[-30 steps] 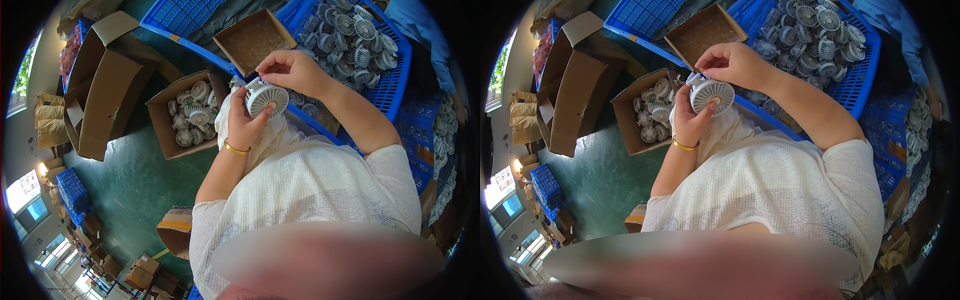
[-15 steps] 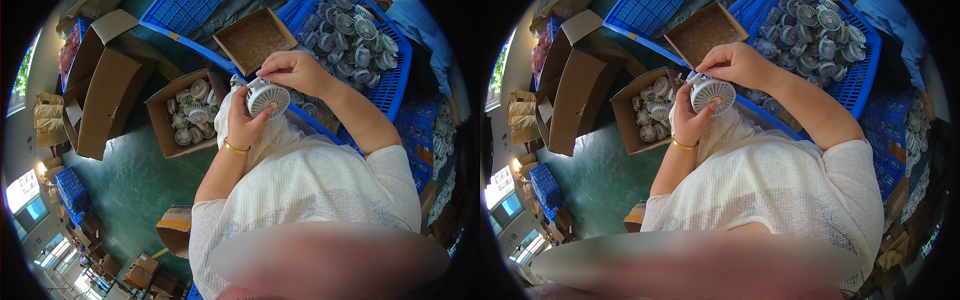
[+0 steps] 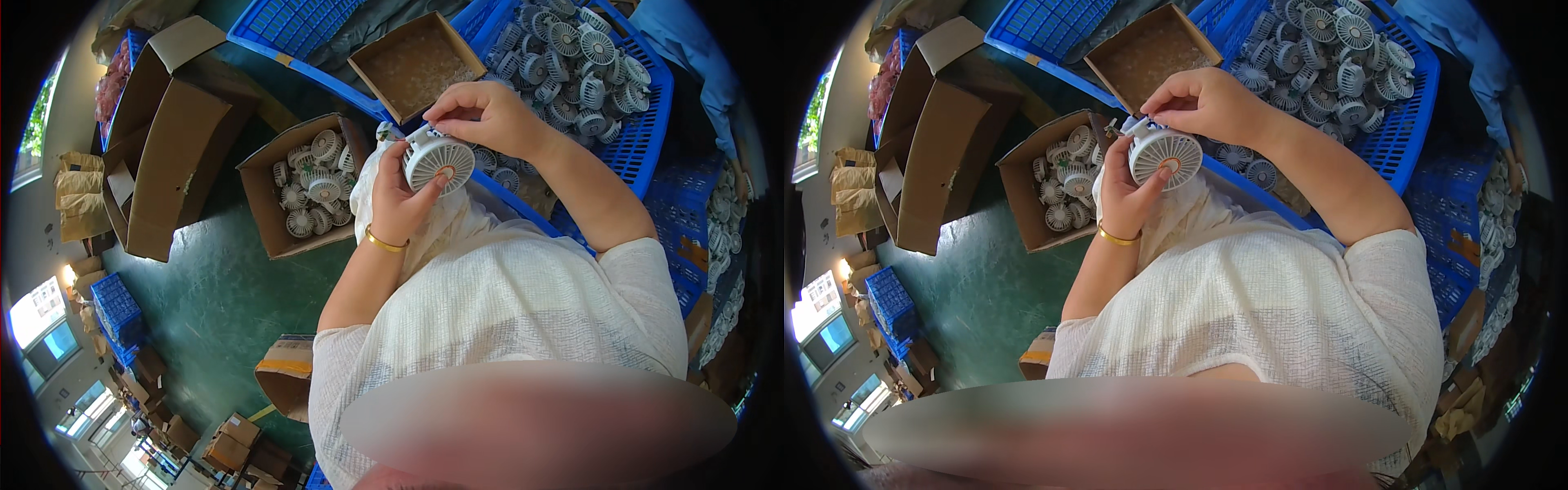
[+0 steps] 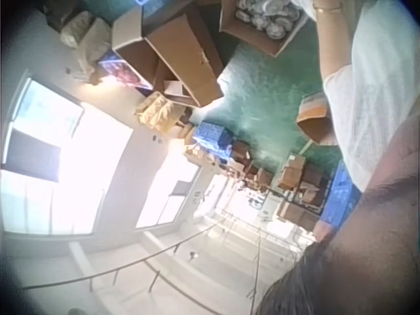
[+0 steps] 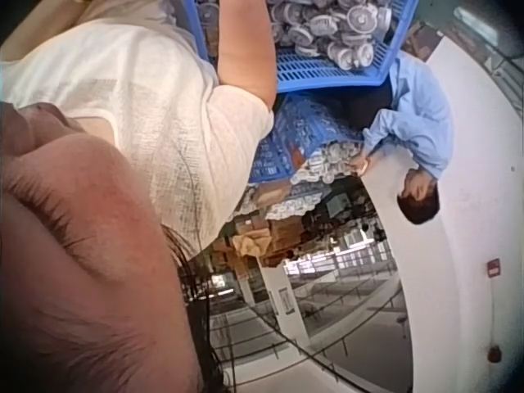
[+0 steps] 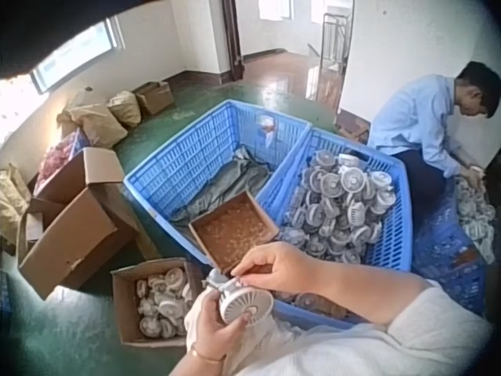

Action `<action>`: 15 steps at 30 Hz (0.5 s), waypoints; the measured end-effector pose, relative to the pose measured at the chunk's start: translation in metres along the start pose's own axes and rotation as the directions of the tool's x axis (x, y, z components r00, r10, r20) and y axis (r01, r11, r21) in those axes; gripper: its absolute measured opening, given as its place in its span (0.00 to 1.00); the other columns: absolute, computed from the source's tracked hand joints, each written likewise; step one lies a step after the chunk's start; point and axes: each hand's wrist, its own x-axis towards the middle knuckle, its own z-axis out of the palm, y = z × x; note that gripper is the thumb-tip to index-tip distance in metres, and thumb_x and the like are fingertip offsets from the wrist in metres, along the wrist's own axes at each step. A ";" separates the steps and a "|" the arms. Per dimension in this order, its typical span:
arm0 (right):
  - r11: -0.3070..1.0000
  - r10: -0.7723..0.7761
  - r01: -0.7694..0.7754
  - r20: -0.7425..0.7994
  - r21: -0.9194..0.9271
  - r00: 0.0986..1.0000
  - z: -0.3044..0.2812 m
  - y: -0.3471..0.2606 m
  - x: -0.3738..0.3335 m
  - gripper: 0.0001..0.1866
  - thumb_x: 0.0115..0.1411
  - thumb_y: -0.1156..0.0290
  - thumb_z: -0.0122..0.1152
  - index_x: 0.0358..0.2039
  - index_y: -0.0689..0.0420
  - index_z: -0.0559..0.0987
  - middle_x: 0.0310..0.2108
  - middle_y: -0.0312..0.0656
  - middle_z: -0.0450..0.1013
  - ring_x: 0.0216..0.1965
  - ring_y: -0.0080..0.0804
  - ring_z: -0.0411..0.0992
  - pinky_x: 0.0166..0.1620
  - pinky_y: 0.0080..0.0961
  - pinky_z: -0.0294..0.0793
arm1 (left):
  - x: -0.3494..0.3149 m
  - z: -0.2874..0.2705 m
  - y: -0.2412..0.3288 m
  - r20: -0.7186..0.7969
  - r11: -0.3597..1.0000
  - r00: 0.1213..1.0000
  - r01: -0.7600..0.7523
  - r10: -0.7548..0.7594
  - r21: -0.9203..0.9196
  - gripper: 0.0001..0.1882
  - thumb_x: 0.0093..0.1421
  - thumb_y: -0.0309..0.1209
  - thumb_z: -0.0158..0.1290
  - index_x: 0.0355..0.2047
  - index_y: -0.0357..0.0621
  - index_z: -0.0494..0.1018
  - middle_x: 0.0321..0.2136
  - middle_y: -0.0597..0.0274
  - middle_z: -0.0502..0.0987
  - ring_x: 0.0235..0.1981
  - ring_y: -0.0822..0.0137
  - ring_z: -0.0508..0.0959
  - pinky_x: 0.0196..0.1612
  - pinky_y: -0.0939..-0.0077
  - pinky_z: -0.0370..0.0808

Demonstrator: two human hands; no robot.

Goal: The person assembles small portable fans by hand, combining plastic fan housings, fan blades, and motor components.

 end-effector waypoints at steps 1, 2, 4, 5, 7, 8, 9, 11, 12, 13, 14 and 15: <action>1.000 0.008 -0.008 -0.008 0.023 1.000 0.000 0.000 0.000 0.06 0.52 0.79 0.60 0.32 0.62 0.79 0.31 0.37 0.74 0.33 0.22 0.73 0.37 0.15 0.73 | 0.000 -0.001 -0.001 0.000 1.000 1.000 0.000 0.000 0.000 0.34 0.47 0.18 0.60 0.52 0.35 0.55 0.45 0.54 0.66 0.47 0.66 0.69 0.50 0.75 0.68; 1.000 0.008 -0.008 -0.008 0.024 1.000 0.001 -0.001 0.000 0.06 0.52 0.79 0.60 0.32 0.62 0.79 0.31 0.37 0.74 0.33 0.22 0.73 0.37 0.15 0.73 | 0.000 -0.001 -0.002 0.003 1.000 1.000 -0.005 0.005 0.010 0.34 0.47 0.18 0.60 0.52 0.35 0.55 0.46 0.53 0.66 0.47 0.66 0.70 0.49 0.75 0.69; 0.999 0.024 -0.024 0.009 0.033 1.000 0.001 0.000 0.000 0.06 0.52 0.79 0.60 0.32 0.62 0.79 0.31 0.37 0.74 0.33 0.22 0.73 0.38 0.16 0.73 | 0.000 -0.002 -0.003 0.007 1.000 1.000 -0.009 0.009 0.019 0.34 0.47 0.18 0.60 0.52 0.34 0.55 0.46 0.53 0.66 0.47 0.66 0.70 0.49 0.75 0.69; 0.999 0.024 -0.024 0.008 0.033 1.000 0.001 0.000 0.000 0.06 0.52 0.79 0.60 0.32 0.62 0.79 0.31 0.37 0.74 0.33 0.22 0.73 0.38 0.16 0.73 | 0.000 -0.002 -0.002 0.007 1.000 1.000 -0.004 0.003 0.018 0.34 0.47 0.18 0.60 0.52 0.34 0.55 0.46 0.53 0.66 0.47 0.66 0.70 0.49 0.75 0.69; 1.000 0.019 -0.019 -0.004 -0.024 1.000 0.001 0.000 0.000 0.06 0.52 0.80 0.60 0.32 0.63 0.79 0.32 0.38 0.74 0.33 0.22 0.73 0.37 0.16 0.73 | 0.000 -0.002 -0.002 0.008 1.000 1.000 0.003 -0.003 0.016 0.34 0.47 0.18 0.60 0.53 0.34 0.55 0.46 0.53 0.66 0.47 0.66 0.70 0.49 0.75 0.69; 1.000 0.020 -0.020 -0.004 -0.024 1.000 0.002 0.001 0.000 0.06 0.52 0.80 0.60 0.32 0.63 0.79 0.32 0.38 0.74 0.33 0.22 0.73 0.37 0.16 0.73 | 0.000 -0.002 -0.003 0.013 1.000 1.000 0.012 -0.012 -0.010 0.35 0.47 0.17 0.59 0.53 0.34 0.55 0.46 0.53 0.66 0.47 0.66 0.70 0.49 0.75 0.69; 1.000 0.007 -0.007 -0.013 -0.030 1.000 0.002 0.001 -0.001 0.06 0.52 0.80 0.59 0.32 0.63 0.79 0.32 0.39 0.75 0.33 0.23 0.73 0.37 0.16 0.73 | 0.000 -0.002 -0.003 0.017 0.999 1.000 0.022 -0.021 -0.035 0.35 0.47 0.17 0.59 0.53 0.34 0.55 0.47 0.53 0.66 0.48 0.66 0.70 0.49 0.75 0.69; 0.999 -0.006 0.005 -0.022 -0.035 1.000 0.004 0.001 -0.002 0.07 0.52 0.80 0.59 0.33 0.63 0.79 0.32 0.39 0.75 0.33 0.24 0.73 0.37 0.16 0.72 | 0.000 -0.002 -0.003 0.019 0.999 1.000 0.016 -0.016 -0.028 0.34 0.47 0.16 0.59 0.53 0.34 0.55 0.47 0.53 0.66 0.48 0.66 0.70 0.49 0.75 0.69; 0.999 -0.027 0.025 -0.031 -0.047 0.999 0.004 0.002 -0.002 0.08 0.52 0.78 0.59 0.34 0.62 0.79 0.32 0.39 0.75 0.34 0.25 0.74 0.38 0.17 0.72 | 0.000 -0.003 -0.003 0.022 1.000 1.000 0.010 -0.010 -0.021 0.34 0.48 0.16 0.59 0.54 0.34 0.55 0.47 0.54 0.66 0.48 0.66 0.70 0.49 0.75 0.70; 0.997 -0.047 0.045 -0.040 -0.058 0.998 0.005 0.003 -0.003 0.09 0.53 0.76 0.60 0.35 0.61 0.80 0.32 0.40 0.76 0.35 0.26 0.74 0.39 0.18 0.72 | 0.000 -0.002 -0.003 0.022 1.000 1.000 0.010 -0.009 -0.021 0.34 0.48 0.16 0.59 0.54 0.34 0.55 0.47 0.54 0.66 0.48 0.66 0.70 0.49 0.75 0.70; 0.997 -0.047 0.045 -0.040 -0.058 0.998 0.005 0.002 -0.003 0.09 0.53 0.76 0.60 0.35 0.61 0.80 0.32 0.40 0.76 0.35 0.26 0.74 0.39 0.18 0.72 | 0.000 -0.002 -0.002 0.024 1.000 1.000 0.000 0.000 -0.014 0.34 0.48 0.16 0.58 0.54 0.34 0.55 0.47 0.54 0.66 0.48 0.66 0.70 0.49 0.75 0.70; 0.988 -0.097 0.094 -0.020 -0.122 0.995 0.005 0.001 -0.003 0.08 0.53 0.77 0.59 0.35 0.62 0.80 0.33 0.40 0.75 0.35 0.27 0.74 0.39 0.19 0.72 | 0.000 -0.002 -0.002 0.026 1.000 1.000 -0.010 0.010 -0.005 0.34 0.48 0.16 0.58 0.54 0.34 0.55 0.47 0.54 0.67 0.47 0.66 0.70 0.49 0.75 0.70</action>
